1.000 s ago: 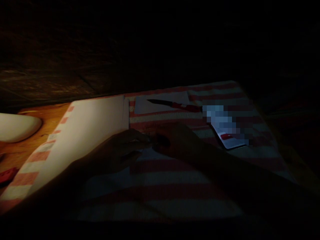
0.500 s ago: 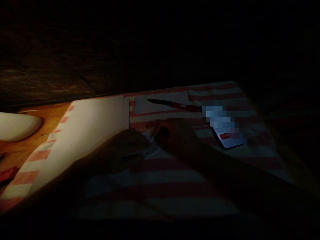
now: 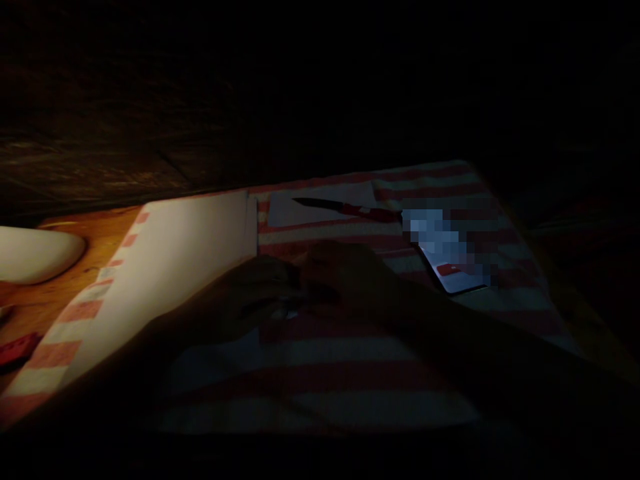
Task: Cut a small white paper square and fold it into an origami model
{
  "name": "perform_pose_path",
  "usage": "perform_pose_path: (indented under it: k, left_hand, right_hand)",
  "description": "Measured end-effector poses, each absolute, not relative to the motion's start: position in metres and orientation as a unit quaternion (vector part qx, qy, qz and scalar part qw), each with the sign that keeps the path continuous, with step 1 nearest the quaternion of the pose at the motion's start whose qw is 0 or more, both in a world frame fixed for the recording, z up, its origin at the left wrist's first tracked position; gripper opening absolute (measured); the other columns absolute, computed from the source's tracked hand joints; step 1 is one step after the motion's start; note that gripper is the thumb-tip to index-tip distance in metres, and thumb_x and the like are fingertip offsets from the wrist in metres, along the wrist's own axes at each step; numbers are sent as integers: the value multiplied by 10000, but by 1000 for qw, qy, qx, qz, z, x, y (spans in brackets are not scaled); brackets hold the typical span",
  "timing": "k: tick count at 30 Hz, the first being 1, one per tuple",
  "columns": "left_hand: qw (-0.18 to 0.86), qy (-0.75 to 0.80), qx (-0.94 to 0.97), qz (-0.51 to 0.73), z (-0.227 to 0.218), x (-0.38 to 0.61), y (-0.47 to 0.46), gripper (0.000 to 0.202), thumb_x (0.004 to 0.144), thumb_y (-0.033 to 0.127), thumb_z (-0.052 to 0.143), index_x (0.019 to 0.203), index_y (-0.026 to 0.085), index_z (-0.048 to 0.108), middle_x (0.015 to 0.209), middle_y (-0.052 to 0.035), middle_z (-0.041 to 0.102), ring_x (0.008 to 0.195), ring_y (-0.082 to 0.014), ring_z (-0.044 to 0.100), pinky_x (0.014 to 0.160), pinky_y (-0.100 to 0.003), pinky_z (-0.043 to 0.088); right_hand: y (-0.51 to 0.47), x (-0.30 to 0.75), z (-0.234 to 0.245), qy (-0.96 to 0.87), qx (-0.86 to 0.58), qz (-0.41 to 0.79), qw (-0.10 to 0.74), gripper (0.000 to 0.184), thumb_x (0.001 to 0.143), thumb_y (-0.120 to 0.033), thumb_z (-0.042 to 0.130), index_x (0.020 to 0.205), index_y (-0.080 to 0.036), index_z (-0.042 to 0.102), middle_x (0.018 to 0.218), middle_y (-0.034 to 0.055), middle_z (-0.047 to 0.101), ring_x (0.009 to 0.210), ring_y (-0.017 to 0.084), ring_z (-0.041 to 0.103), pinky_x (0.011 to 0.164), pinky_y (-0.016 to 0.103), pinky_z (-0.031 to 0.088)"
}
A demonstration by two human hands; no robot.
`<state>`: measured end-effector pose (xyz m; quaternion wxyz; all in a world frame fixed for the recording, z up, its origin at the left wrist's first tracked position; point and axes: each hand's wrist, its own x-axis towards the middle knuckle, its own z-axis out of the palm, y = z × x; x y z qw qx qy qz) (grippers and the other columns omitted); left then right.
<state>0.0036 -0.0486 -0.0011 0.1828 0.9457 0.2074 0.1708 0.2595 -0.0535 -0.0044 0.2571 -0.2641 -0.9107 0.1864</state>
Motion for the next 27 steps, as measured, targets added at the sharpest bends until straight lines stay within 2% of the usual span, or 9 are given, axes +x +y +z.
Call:
perform_pose_path:
  k: [2,4,7,11,13,15,19,23,27]
  left_hand:
    - [185,217,942,175,-2,5,-48,150,956,152,572,1055,189,679,1130,-78,679,1078,-207,619,936,-367,543]
    - [180,228,940,181,-2,7,-49,97,964,182,590,1021,177,669,1094,-76,684,1034,-199,627,898,-345,549]
    - [172,242,936,190,-3,9,-51,90,962,207,616,1032,172,660,1061,-71,688,991,-191,634,854,-322,549]
    - [180,244,932,198,-3,10,-54,78,971,206,607,1005,177,671,998,-55,693,939,-179,636,811,-304,540]
    - [189,246,930,199,-2,11,-54,79,970,195,602,994,177,675,997,-55,698,932,-175,639,808,-298,537]
    - [193,245,928,203,-2,11,-54,79,965,182,599,974,178,678,1025,-57,704,954,-173,644,826,-296,537]
    - [189,245,930,200,-3,9,-54,89,964,176,595,982,181,682,1091,-63,711,983,-179,646,837,-308,541]
    - [188,246,931,195,-4,8,-54,108,967,182,597,1037,181,680,1090,-64,712,991,-182,648,842,-309,545]
    - [178,246,934,190,-4,8,-53,185,968,186,591,1133,194,673,1057,-60,710,984,-188,653,833,-314,551]
  right_hand:
    - [-58,257,-3,-923,-251,177,230,320,909,-479,688,987,-169,685,1050,94,659,946,227,616,790,338,475]
    - [-61,254,-3,-931,-256,151,210,342,945,-482,637,1027,-155,694,1063,117,662,946,241,617,798,360,483]
    - [-62,251,-5,-930,-263,149,211,292,977,-427,602,1026,-157,702,1065,112,671,948,232,618,809,356,489]
    - [-58,254,-7,-904,-268,229,241,155,946,-336,666,953,-184,692,1040,57,682,961,185,624,848,305,475]
    - [-57,255,-6,-893,-281,245,253,123,948,-284,657,895,-174,676,976,41,680,906,164,622,810,283,458]
    - [-56,256,-3,-885,-306,239,256,168,958,-267,633,830,-159,652,889,32,666,803,144,600,724,269,426]
    - [-57,256,3,-852,-377,268,247,244,915,-313,677,738,-150,630,772,8,638,662,117,545,603,262,348]
    - [-59,256,6,-818,-411,329,232,135,867,-300,709,879,-166,697,753,-8,649,627,115,537,572,253,336]
    - [-59,256,7,-795,-411,366,253,178,839,-244,709,1009,-192,693,839,3,691,684,130,574,602,249,375]
